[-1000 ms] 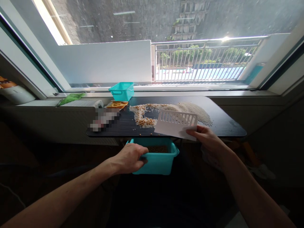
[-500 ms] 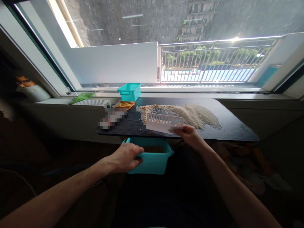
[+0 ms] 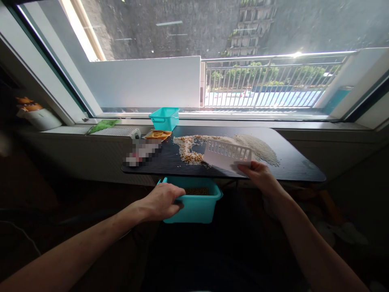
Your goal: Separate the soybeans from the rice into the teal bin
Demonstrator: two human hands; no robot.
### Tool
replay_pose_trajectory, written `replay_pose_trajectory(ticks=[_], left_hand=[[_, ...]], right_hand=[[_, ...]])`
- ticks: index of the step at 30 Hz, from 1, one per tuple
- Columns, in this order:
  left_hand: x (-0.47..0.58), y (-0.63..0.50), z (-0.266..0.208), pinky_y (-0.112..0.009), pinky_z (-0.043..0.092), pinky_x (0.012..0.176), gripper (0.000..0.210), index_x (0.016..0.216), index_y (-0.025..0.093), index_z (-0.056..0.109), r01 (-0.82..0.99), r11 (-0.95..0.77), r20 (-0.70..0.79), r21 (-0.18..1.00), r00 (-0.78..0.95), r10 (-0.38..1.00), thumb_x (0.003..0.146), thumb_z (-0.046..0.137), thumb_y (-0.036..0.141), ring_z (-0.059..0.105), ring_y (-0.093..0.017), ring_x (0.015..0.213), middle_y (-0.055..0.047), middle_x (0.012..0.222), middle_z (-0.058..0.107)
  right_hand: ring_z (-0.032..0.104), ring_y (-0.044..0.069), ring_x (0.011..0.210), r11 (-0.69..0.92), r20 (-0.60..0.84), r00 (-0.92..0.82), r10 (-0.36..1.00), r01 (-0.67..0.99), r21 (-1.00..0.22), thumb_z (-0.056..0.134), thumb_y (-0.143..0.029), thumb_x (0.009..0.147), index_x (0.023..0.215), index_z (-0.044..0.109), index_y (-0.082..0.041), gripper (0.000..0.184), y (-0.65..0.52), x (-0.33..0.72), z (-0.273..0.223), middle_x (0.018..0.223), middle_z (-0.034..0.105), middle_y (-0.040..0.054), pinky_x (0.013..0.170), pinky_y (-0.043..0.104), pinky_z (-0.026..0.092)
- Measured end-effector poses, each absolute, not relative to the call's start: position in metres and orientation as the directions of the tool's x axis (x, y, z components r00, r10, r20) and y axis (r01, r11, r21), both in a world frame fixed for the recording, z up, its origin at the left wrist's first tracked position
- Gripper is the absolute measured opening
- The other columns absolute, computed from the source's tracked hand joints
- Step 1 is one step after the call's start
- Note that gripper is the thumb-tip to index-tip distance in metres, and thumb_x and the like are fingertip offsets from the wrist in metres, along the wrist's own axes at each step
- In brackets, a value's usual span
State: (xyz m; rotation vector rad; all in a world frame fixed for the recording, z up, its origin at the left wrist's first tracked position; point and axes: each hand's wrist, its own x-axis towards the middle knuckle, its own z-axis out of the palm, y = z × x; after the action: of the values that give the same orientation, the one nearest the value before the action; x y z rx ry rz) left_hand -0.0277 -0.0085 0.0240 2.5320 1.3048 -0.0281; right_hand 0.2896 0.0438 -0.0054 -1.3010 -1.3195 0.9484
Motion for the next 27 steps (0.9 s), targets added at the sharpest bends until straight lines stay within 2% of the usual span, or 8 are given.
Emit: replay_pose_trajectory(ticks=[5, 16, 21, 27], left_hand=[[-0.023, -0.007, 0.023, -0.027, 0.035, 0.060, 0.017, 0.065, 0.021, 0.047, 0.793, -0.556, -0.152, 0.249, 0.599, 0.786, 0.078, 0.057, 0.026, 0.061, -0.019, 0.067, 0.000, 0.068, 0.063], [-0.017, -0.006, 0.023, -0.027, 0.037, 0.062, 0.016, 0.066, 0.021, 0.049, 0.792, -0.561, -0.153, 0.240, 0.601, 0.784, 0.079, 0.058, 0.026, 0.062, -0.020, 0.070, -0.001, 0.071, 0.065], [-0.016, -0.006, 0.024, -0.028, 0.037, 0.062, 0.015, 0.067, 0.021, 0.051, 0.787, -0.567, -0.147, 0.242, 0.608, 0.780, 0.079, 0.057, 0.027, 0.062, -0.021, 0.070, -0.002, 0.072, 0.066], [-0.013, -0.006, 0.024, -0.027, 0.037, 0.062, 0.015, 0.067, 0.020, 0.051, 0.787, -0.566, -0.149, 0.243, 0.607, 0.780, 0.079, 0.057, 0.026, 0.063, -0.020, 0.071, -0.001, 0.071, 0.066]], right_hand=[[0.070, 0.024, 0.077, 0.137, 0.161, 0.155, 0.975, 0.154, -0.979, 0.083, -0.054, 0.054, 0.084, 0.078, -0.019, 0.047, 0.054, 0.292, -0.005, 0.081, 0.076, 0.0046, 0.082, 0.042, 0.055], [0.070, 0.023, 0.076, 0.107, 0.116, 0.049, 0.992, 0.156, -0.982, 0.083, -0.053, 0.054, 0.083, 0.079, -0.017, 0.047, 0.055, 0.280, -0.002, 0.082, 0.077, 0.0064, 0.078, 0.039, 0.055], [0.070, 0.023, 0.078, 0.111, 0.119, 0.043, 0.992, 0.142, -0.984, 0.082, -0.054, 0.054, 0.084, 0.078, -0.018, 0.047, 0.054, 0.278, 0.000, 0.084, 0.077, 0.0063, 0.080, 0.039, 0.055], [0.070, 0.023, 0.075, 0.103, 0.107, 0.013, 0.994, 0.175, -0.979, 0.082, -0.055, 0.055, 0.083, 0.078, -0.017, 0.047, 0.051, 0.280, -0.001, 0.081, 0.077, 0.0061, 0.076, 0.039, 0.056]])
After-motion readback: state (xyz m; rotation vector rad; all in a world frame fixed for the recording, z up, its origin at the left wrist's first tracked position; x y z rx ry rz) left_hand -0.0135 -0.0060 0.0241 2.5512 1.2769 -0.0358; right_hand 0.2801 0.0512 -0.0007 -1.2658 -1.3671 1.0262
